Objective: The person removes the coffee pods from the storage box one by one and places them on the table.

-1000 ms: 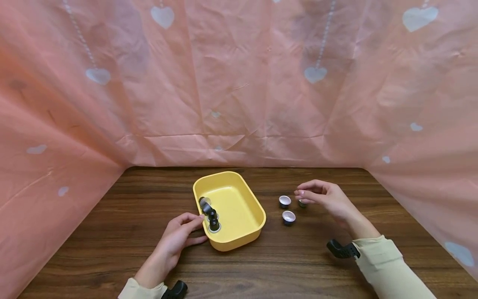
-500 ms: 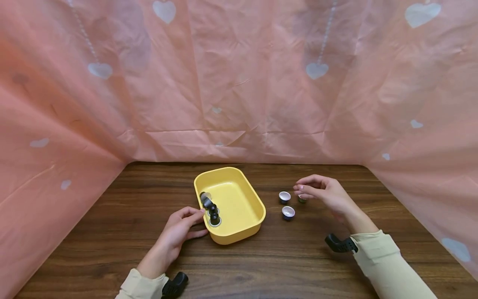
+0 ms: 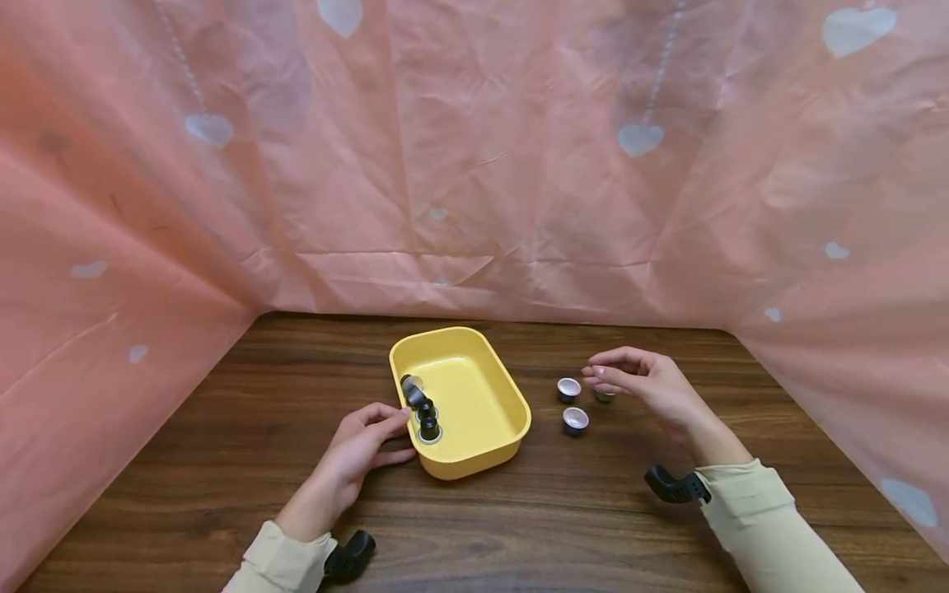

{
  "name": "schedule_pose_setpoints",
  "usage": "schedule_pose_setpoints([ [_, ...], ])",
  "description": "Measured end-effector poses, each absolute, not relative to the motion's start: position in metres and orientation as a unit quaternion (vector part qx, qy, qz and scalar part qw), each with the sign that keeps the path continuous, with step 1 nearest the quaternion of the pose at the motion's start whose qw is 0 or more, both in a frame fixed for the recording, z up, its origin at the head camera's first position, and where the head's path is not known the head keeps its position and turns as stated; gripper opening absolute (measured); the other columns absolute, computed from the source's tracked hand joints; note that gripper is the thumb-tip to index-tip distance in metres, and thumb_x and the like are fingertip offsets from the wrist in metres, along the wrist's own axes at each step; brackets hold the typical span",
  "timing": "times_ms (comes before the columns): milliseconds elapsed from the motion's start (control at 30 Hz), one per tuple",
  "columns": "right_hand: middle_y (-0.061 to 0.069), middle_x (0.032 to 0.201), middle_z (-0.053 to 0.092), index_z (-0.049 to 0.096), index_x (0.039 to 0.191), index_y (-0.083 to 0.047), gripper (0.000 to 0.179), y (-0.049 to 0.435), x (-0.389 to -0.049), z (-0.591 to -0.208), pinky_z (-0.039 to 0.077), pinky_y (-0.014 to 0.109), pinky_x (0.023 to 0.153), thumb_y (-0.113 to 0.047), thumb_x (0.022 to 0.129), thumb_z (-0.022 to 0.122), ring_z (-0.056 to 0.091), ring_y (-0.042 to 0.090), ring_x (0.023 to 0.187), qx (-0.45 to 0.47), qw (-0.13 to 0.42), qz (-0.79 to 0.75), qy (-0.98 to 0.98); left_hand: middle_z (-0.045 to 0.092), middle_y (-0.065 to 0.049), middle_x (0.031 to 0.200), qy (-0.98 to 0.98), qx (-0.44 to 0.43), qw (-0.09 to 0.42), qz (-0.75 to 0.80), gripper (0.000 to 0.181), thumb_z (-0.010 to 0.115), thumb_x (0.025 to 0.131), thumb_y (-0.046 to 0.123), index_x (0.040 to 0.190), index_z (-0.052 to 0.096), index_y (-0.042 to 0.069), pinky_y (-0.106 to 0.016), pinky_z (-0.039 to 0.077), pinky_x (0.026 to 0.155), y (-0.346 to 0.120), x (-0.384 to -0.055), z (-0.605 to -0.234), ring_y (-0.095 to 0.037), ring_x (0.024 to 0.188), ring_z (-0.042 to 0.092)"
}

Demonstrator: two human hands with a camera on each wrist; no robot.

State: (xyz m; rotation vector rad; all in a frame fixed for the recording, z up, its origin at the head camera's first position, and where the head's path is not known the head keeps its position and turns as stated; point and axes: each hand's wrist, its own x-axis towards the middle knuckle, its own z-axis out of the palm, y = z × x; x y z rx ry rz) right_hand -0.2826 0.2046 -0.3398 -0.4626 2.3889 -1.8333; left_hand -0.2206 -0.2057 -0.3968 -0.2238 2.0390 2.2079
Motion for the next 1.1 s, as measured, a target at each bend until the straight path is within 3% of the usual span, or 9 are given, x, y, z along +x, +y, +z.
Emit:
schedule_pose_setpoints([
  [400,-0.001,0.115,0.082,0.073,0.122,-0.006,0.018,0.1998,-0.2808,-0.3408,0.067,0.027,0.096,-0.009,0.105,0.070,0.079,0.012,0.108,-0.173,0.048,-0.627,0.758,0.065,-0.011,0.119,0.676,-0.073,0.065,0.730,0.017,0.068,0.107,0.016,0.106,0.067,0.000,-0.043,0.070,0.094,-0.2069,-0.2220,-0.3937,-0.020,0.108,0.070],
  [767,0.002,0.115,0.083,0.063,0.131,0.013,0.037,0.1972,-0.2825,-0.3449,0.067,0.030,0.097,-0.010,0.104,0.072,0.080,0.011,0.105,-0.168,0.054,-0.619,0.766,0.065,-0.012,0.120,0.672,-0.075,0.067,0.733,0.017,0.067,0.107,0.017,0.108,0.066,0.000,-0.044,0.070,0.095,-0.2075,-0.2216,-0.3952,-0.021,0.109,0.070],
  [1100,0.004,0.114,0.083,0.065,0.129,0.012,0.035,0.1951,-0.2834,-0.3463,0.067,0.027,0.095,-0.011,0.104,0.072,0.081,0.018,0.104,-0.167,0.058,-0.620,0.764,0.064,-0.013,0.120,0.673,-0.084,0.064,0.732,0.015,0.066,0.108,0.014,0.108,0.066,-0.001,-0.043,0.070,0.094,-0.2054,-0.2204,-0.3934,-0.020,0.106,0.070],
])
